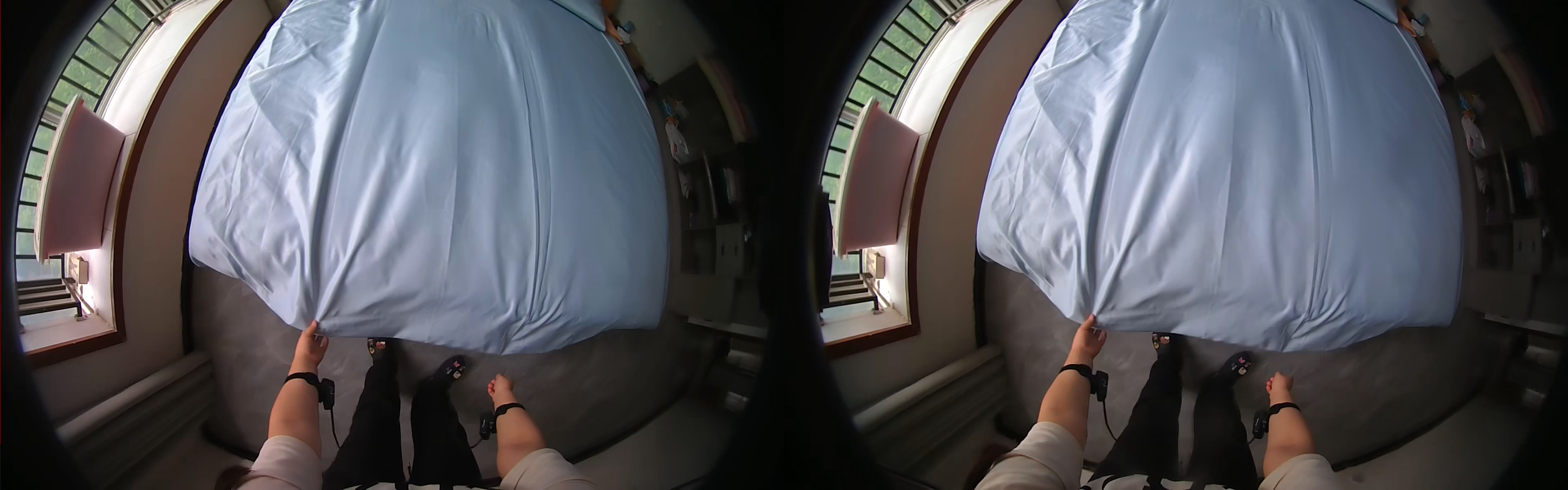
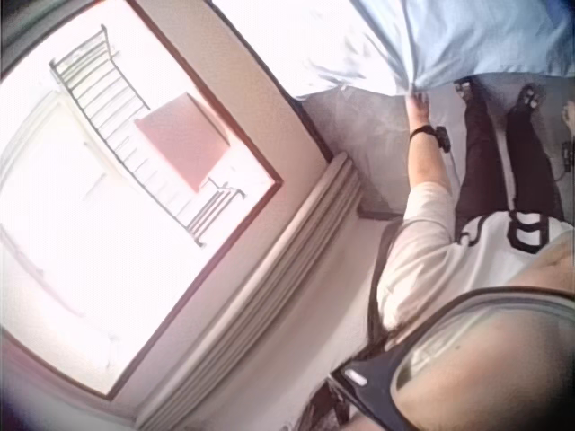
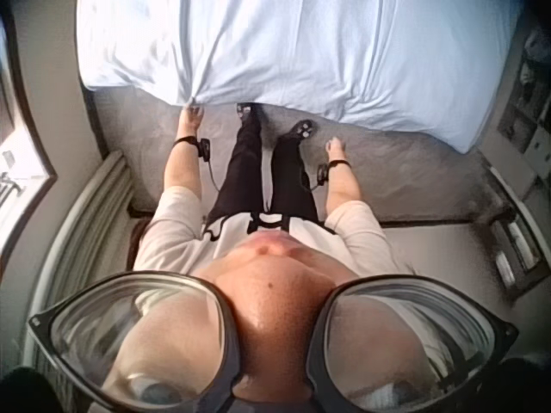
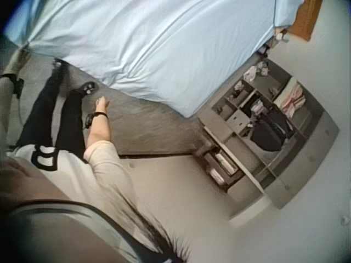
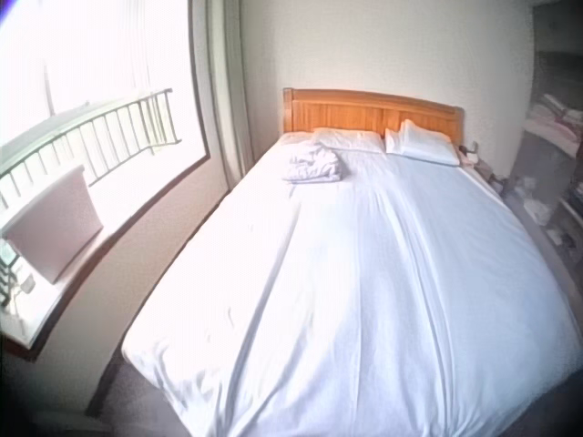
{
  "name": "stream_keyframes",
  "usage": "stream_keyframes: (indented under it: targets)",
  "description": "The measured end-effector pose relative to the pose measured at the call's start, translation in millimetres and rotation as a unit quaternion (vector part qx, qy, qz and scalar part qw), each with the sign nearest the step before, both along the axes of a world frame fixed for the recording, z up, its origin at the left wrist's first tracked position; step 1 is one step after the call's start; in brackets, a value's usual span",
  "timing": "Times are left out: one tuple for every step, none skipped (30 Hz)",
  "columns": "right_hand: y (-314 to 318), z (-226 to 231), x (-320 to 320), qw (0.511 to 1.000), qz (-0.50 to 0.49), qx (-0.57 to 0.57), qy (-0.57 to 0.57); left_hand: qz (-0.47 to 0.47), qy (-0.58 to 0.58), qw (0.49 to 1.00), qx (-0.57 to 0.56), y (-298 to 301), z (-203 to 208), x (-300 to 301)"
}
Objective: The person folds a light blue duvet on a bed, pulls and tucks the edges of a fitted sheet around the mattress, and then spreads out and folds a patterned duvet cover.
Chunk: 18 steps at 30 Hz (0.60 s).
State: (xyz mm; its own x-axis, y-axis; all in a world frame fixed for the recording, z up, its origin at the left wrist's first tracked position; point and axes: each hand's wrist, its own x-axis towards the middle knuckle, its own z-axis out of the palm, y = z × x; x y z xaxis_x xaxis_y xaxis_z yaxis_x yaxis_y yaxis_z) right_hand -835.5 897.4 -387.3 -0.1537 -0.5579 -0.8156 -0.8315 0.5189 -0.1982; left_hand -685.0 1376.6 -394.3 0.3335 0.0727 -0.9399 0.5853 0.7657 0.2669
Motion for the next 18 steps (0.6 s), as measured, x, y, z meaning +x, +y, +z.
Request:
stream_keyframes:
  targets:
    - [12.5,4.9,9.5,0.995,0.098,0.025,0.027,-0.008,0.002,1.000,0.001,5.0,2.4,-7.7]
    - [20.2,10.1,22.4,0.985,0.166,0.049,0.017,-0.035,0.001,0.999,0.006,-1.0,9.8,-8.3]
    - [32.2,10.8,41.4,0.972,0.221,0.086,0.000,-0.064,-0.002,0.998,0.012,-5.2,18.3,-6.2]
    - [51.6,11.3,64.4,0.952,0.276,0.128,-0.017,-0.092,0.000,0.996,0.010,-1.7,23.9,-7.8]
    - [79.3,15.4,93.7,0.920,0.347,0.178,-0.046,-0.120,0.003,0.993,0.009,3.1,29.9,-8.7]
    - [101.5,11.7,116.2,0.889,0.405,0.195,-0.090,-0.190,0.000,0.982,0.022,-1.5,35.8,-4.6]
    - [142.6,21.2,146.1,0.868,0.423,0.229,-0.125,-0.268,-0.011,0.963,0.030,4.5,44.4,-3.5]
    - [181.3,31.4,174.4,0.840,0.466,0.239,-0.140,-0.313,-0.016,0.949,0.028,9.6,48.5,-4.2]
    - [208.9,30.7,197.0,0.807,0.493,0.264,-0.189,-0.361,-0.025,0.932,0.020,7.5,50.2,-0.5]
    - [244.3,39.4,221.0,0.772,0.523,0.286,-0.219,-0.373,-0.016,0.927,0.019,11.9,53.7,-0.2]
    - [279.2,48.2,239.5,0.743,0.560,0.264,-0.256,-0.374,-0.012,0.927,0.014,17.4,56.4,-0.4]
    - [308.0,56.4,258.3,0.703,0.607,0.253,-0.272,-0.376,-0.004,0.927,0.002,22.2,58.3,0.5]
    - [334.1,64.0,274.6,0.659,0.652,0.240,-0.288,-0.377,0.003,0.926,-0.010,27.5,60.2,2.1]
    - [355.7,71.2,287.8,0.644,0.673,0.215,-0.293,-0.363,0.015,0.931,-0.022,31.5,63.4,4.9]
    - [374.7,75.7,297.2,0.628,0.693,0.190,-0.298,-0.358,0.027,0.933,-0.024,37.7,65.1,7.2]
    - [387.2,80.4,306.4,0.595,0.718,0.155,-0.327,-0.333,0.045,0.942,0.008,41.7,65.7,11.4]
    - [394.5,76.1,312.3,0.593,0.711,0.162,-0.343,-0.310,0.063,0.948,0.036,43.9,67.5,15.9]
    - [402.5,77.9,317.9,0.586,0.719,0.158,-0.339,-0.305,0.065,0.949,0.042,56.5,66.7,17.6]
